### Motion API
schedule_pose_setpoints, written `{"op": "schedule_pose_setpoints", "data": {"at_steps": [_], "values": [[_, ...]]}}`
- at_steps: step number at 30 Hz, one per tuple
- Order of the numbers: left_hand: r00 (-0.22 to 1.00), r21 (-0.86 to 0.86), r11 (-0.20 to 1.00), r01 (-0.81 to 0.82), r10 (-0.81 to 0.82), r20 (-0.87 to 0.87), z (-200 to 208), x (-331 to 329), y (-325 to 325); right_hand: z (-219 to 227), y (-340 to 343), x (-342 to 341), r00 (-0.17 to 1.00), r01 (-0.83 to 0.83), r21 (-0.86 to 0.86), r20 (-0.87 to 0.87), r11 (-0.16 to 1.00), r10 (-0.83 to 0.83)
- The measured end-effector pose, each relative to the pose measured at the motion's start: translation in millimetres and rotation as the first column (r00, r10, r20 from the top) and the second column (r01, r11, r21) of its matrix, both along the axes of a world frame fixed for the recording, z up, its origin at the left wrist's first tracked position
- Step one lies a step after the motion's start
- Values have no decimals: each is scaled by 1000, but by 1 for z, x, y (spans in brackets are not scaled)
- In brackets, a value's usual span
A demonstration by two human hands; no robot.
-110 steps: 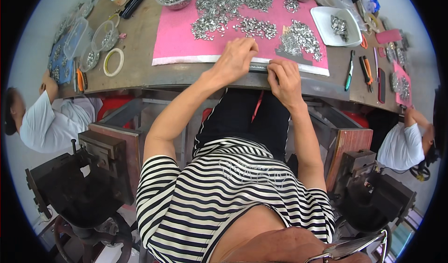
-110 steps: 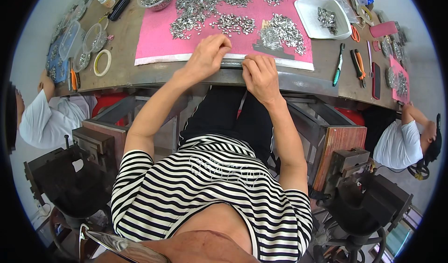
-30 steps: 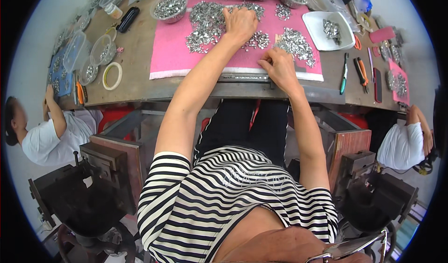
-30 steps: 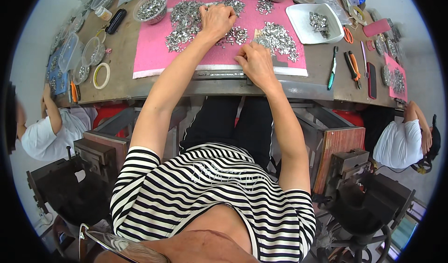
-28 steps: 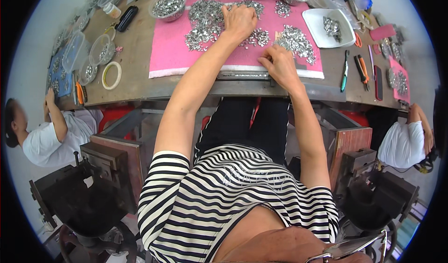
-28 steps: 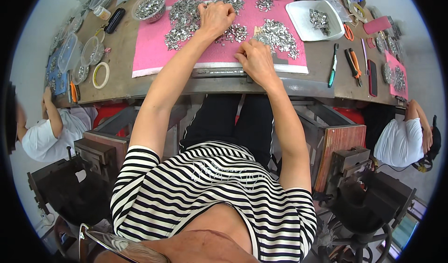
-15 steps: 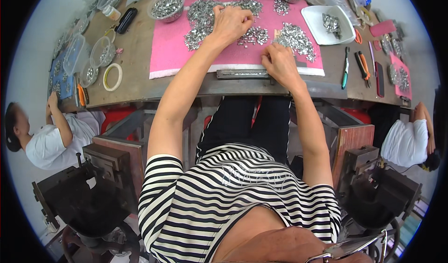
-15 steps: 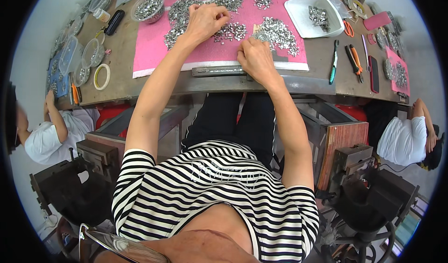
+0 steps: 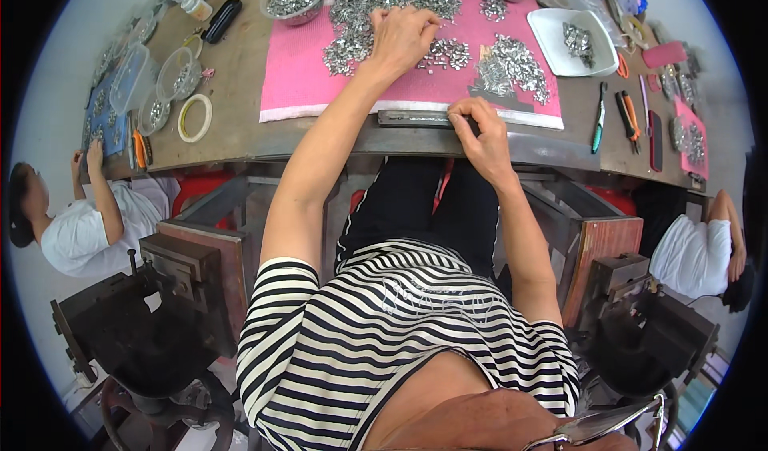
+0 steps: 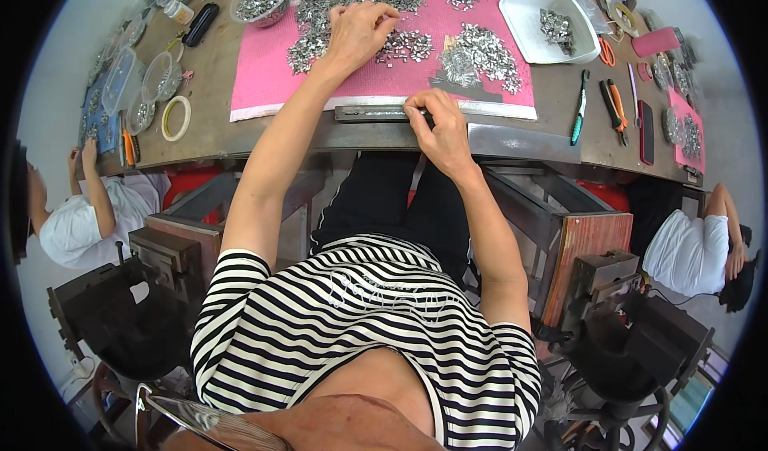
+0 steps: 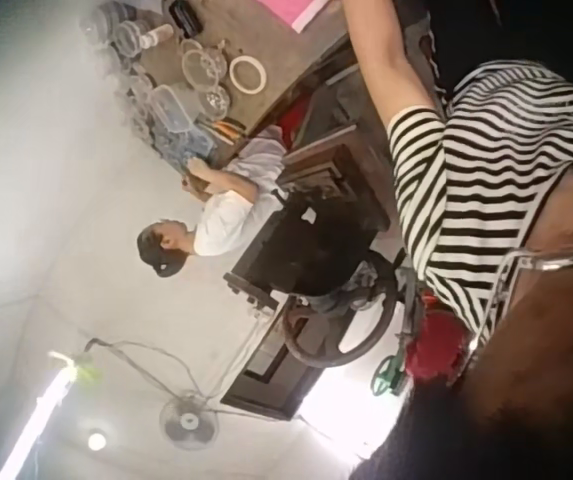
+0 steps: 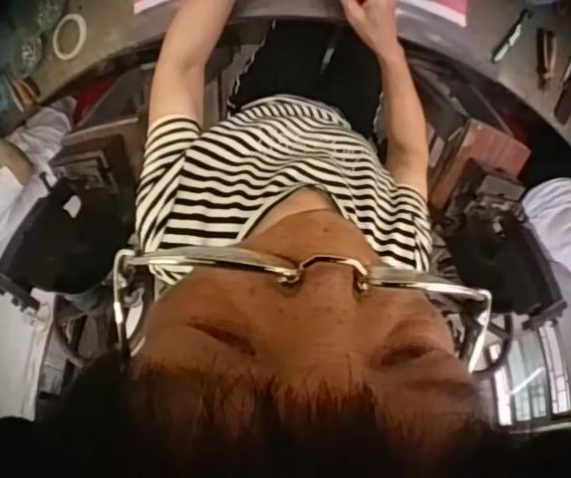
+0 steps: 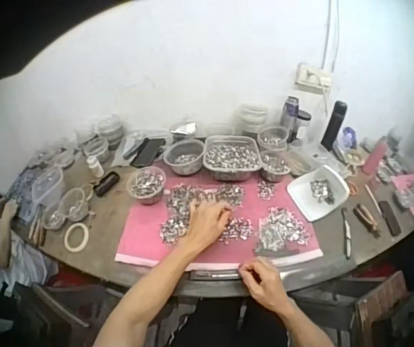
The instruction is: The person arranges small metal pieces into a slotted metal holder by hand, inserts the holder into a manual press machine, and turns the wheel to press the components.
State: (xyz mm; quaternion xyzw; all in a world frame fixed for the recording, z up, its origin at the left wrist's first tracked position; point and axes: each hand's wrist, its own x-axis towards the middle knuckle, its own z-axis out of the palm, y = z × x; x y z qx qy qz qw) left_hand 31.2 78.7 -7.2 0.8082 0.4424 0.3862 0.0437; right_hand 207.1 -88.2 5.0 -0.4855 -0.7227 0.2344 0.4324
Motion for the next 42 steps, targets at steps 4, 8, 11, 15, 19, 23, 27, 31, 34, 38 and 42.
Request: {"op": "schedule_pose_setpoints", "data": {"at_steps": [4,8,11,15,19,23,27,31,34,38,42], "values": [[996,-67,998,18,-12,83,4,-9,-31,-1,-1,-2,1000,18,35,24,999,-19],[998,-110,994,2,6,67,4,-15,-51,-1,-1,-5,995,18,118,92,993,-29],[993,-120,992,43,-30,112,8,-15,-56,-5,-3,-7,989,29,184,138,983,-55],[996,-114,992,47,-38,79,15,-21,-60,-10,-6,-11,924,17,439,336,898,-182],[996,-110,991,79,-76,36,25,-21,-62,-5,-6,-6,934,-9,423,326,906,-143],[979,-90,975,202,-204,-10,26,-4,-63,-7,-9,7,967,118,415,160,902,-200],[931,-152,931,332,-349,-107,28,21,-64,-6,-2,37,921,297,341,143,892,-361],[895,-250,910,331,-387,-224,29,35,-61,-12,0,55,910,361,224,128,905,-394],[870,-263,907,328,-399,-290,26,43,-59,-14,0,57,908,366,209,133,907,-397],[823,-280,905,319,-412,-391,25,48,-55,-17,1,55,907,368,246,117,897,-404],[779,-254,903,347,-428,-459,27,53,-55,-19,4,56,906,350,270,147,897,-398]]}}
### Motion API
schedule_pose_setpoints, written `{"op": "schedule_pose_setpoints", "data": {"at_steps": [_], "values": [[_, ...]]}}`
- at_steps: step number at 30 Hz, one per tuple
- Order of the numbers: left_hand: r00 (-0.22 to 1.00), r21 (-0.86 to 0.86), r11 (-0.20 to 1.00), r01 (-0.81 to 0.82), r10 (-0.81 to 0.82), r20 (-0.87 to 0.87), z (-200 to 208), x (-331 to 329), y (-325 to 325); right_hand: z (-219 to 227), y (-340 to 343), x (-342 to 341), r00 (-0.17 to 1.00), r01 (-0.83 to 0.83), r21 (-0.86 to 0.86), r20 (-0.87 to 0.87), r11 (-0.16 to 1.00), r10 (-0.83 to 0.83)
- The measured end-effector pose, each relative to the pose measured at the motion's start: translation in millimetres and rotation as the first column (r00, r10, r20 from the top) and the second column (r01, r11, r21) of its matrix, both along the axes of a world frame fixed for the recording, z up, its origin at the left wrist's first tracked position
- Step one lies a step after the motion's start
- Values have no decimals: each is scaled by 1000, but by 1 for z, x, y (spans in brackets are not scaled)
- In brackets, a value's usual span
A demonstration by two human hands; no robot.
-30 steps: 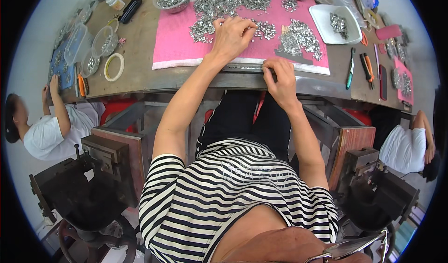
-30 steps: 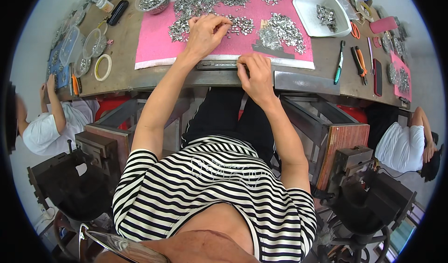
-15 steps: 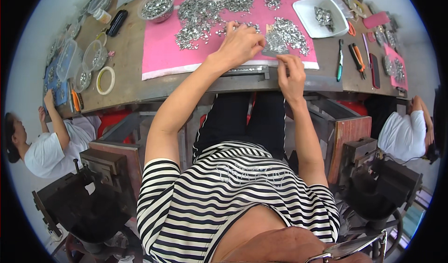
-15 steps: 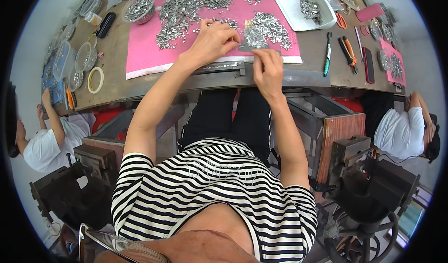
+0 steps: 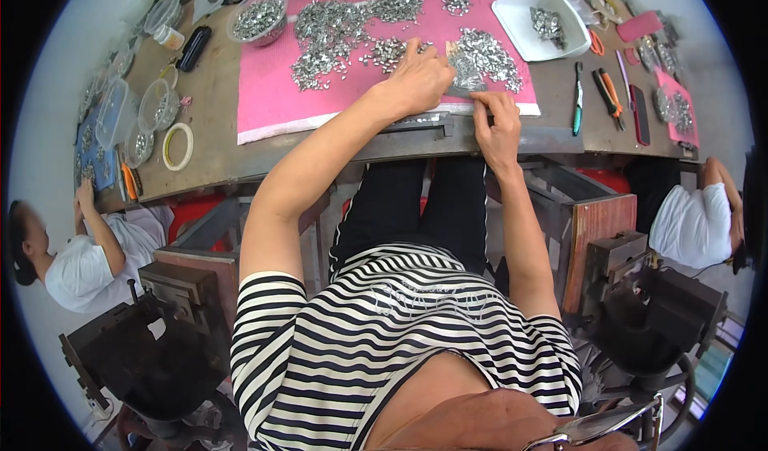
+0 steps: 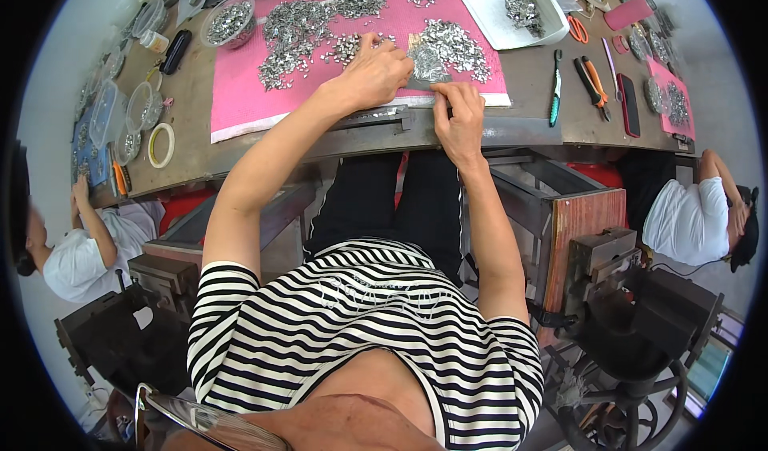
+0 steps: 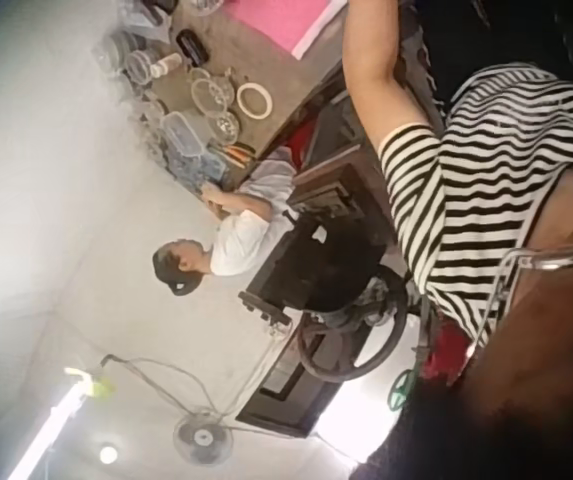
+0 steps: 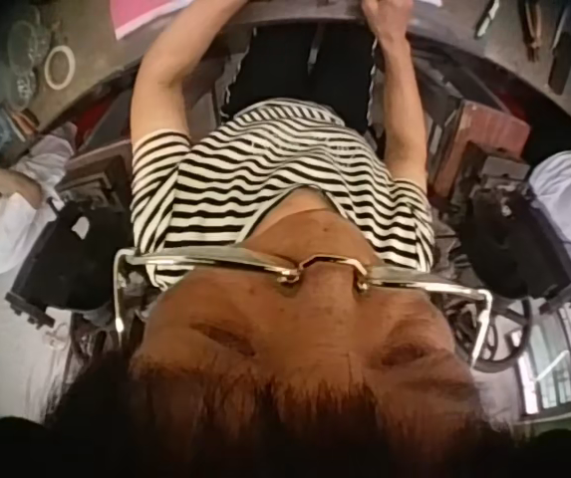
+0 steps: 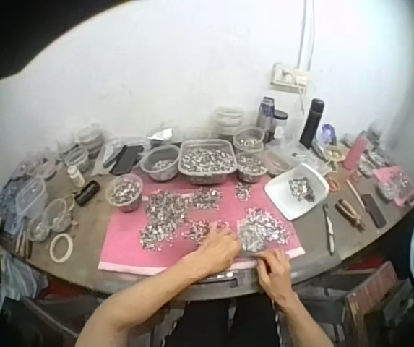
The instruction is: The person arranges small metal pieces into a slotted metal holder by hand, inserts the holder into a manual press machine, and turns the wheel to press the components.
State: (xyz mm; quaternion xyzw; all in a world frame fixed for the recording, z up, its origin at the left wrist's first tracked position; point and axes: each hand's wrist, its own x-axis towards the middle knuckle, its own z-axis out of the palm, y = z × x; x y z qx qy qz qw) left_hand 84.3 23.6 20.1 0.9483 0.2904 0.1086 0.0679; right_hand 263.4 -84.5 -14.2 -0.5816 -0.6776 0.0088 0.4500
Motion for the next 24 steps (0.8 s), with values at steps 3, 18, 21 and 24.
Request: {"op": "schedule_pose_setpoints", "data": {"at_steps": [3,18,21,24], "values": [[998,103,993,63,-61,-26,-3,0,1,4,4,5,996,-70,6,60,998,69],[990,64,998,21,-29,138,-14,-9,-8,31,56,26,788,-408,-207,411,889,457],[945,-155,984,87,-33,325,-12,-13,-3,29,57,22,770,-428,-204,428,881,473],[861,-189,977,96,14,508,-7,-24,-11,24,50,10,821,-352,-137,430,926,376]]}}
